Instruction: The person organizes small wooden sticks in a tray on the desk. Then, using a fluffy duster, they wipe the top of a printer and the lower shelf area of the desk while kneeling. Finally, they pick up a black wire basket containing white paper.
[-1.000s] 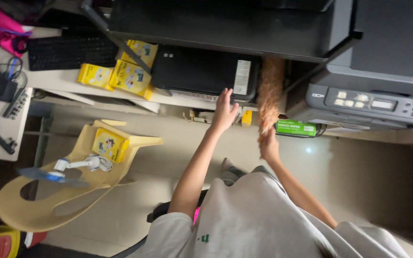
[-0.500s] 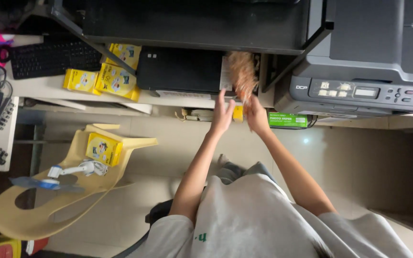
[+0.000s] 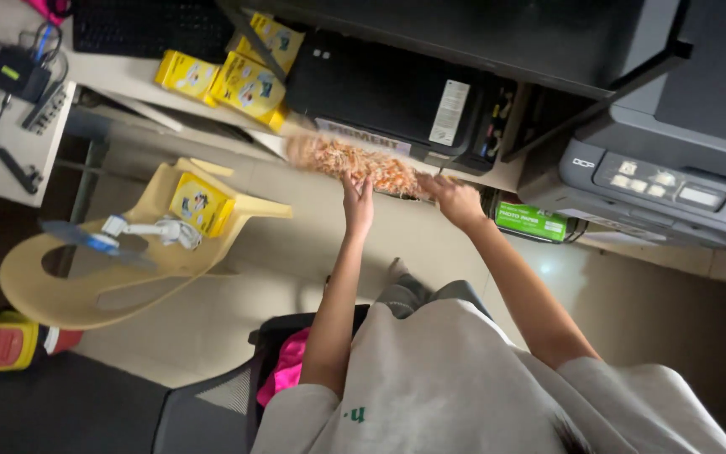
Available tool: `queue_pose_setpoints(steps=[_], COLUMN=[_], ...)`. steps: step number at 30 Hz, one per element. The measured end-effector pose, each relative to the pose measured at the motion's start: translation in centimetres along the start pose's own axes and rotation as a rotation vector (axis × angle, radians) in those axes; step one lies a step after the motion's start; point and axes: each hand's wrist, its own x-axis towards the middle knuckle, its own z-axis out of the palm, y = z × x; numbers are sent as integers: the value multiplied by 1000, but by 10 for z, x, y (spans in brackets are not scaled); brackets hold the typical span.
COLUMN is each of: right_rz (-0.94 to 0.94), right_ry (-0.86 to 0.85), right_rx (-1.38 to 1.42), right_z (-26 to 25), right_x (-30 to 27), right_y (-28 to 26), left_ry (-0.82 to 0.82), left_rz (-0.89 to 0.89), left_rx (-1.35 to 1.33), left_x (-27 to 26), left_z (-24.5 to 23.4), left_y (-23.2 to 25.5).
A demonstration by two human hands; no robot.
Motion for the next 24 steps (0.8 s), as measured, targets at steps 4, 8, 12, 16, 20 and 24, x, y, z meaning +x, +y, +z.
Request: queue_pose_setpoints(steps=[4, 8, 12, 16, 20, 24], right_rz=[39, 46, 95, 187, 129, 246], right_ry=[-138, -115, -65, -30, -41, -117], right_rx=[-184, -157, -118, 11, 207, 178], right_z=[9, 40, 16, 51, 65, 54], right_x=[12, -12, -28, -67, -92, -121], right_y=[-4, 43, 41, 99, 125, 112], left_ry=[-33, -103, -82, -107, -153, -99], left_rz=[-25, 32, -15, -40, -69, -120], left_rx=[-46, 13, 69, 93, 85, 128], left_x=[-6, -18, -28, -49, -79, -122], left_z=[-10, -17, -18, -12, -1, 15], left_y=[-13, -7, -14, -21, -55, -51])
